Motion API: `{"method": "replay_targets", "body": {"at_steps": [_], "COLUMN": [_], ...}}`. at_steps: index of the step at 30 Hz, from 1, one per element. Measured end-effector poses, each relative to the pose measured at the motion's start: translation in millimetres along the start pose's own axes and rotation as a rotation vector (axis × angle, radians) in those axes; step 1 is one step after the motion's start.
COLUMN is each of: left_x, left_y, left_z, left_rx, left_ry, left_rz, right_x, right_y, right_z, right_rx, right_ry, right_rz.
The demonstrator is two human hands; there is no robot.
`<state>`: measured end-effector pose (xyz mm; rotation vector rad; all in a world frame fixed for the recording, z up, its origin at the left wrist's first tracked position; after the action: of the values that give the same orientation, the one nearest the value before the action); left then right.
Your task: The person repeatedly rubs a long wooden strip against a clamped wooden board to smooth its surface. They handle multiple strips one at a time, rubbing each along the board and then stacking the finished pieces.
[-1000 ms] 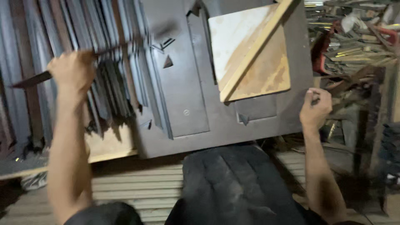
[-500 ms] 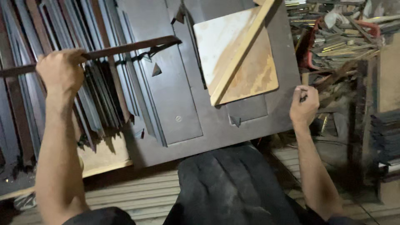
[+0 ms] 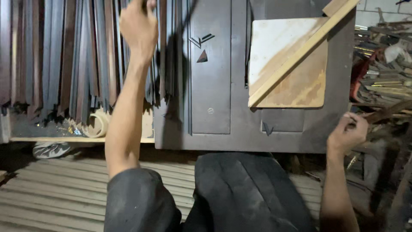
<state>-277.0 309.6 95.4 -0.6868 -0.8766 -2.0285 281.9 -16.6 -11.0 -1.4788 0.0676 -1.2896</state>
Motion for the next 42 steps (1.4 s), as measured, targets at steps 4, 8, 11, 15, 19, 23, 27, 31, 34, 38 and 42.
{"method": "replay_targets", "body": {"at_steps": [4,8,11,15,19,23,27,31,34,38,42], "left_x": [61.2,37.7,25.8,-1.0,-14.7,-27.1,-19.5,-33.8,-67.7,-115.7,-121.4], "left_y": [73.9,175.1,272.6,293.9,266.9,238.0,219.8,215.2,220.8,219.2,233.5], "left_z": [-73.7,-152.1,-177.4,-185.9,-205.0,-246.7,-274.1,-291.7,-275.2,-237.7,-198.2], "left_rx": [-0.260,-0.193,-0.512,-0.322,0.048,0.412,0.567,0.780,0.770,0.734,0.534], "left_ry": [0.129,-0.247,-0.129,-0.212,-0.216,-0.286,-0.270,-0.186,-0.237,-0.485,-0.443], "left_rz": [0.093,0.244,-0.044,-0.075,-0.199,-0.290,-0.282,-0.461,-0.545,-0.491,-0.553], "right_x": [19.5,-6.7,-56.4,-94.7,-123.9,-152.9,-166.0,-153.9,-154.3,-166.8,-152.6], "right_y": [-36.0,-132.0,-191.6,-208.8,-204.9,-191.3,-172.4,-173.8,-174.9,-159.6,-152.0], "right_z": [-3.8,-22.1,-49.0,-36.9,16.6,30.0,17.4,33.6,64.0,102.9,97.9], "right_rx": [0.160,0.595,0.963,1.201,1.155,1.067,1.063,1.034,0.972,0.892,0.946], "right_ry": [0.176,-0.072,-0.431,-0.526,-0.369,-0.540,-0.710,-0.560,-0.445,-0.533,-0.544], "right_rz": [-0.052,0.047,0.047,-0.115,-0.289,-0.302,-0.359,-0.248,-0.280,-0.490,-0.492]}}
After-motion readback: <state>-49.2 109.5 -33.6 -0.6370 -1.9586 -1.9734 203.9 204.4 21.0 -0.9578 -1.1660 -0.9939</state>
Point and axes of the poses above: each hand's wrist, its own z-axis towards the middle knuckle, its own x-axis out of the back of the hand, y = z × x, the point moved 9 cm from there along z, towards the middle knuckle, and after that the axes turned 15 degrees about -x, right-handed, at the moved point
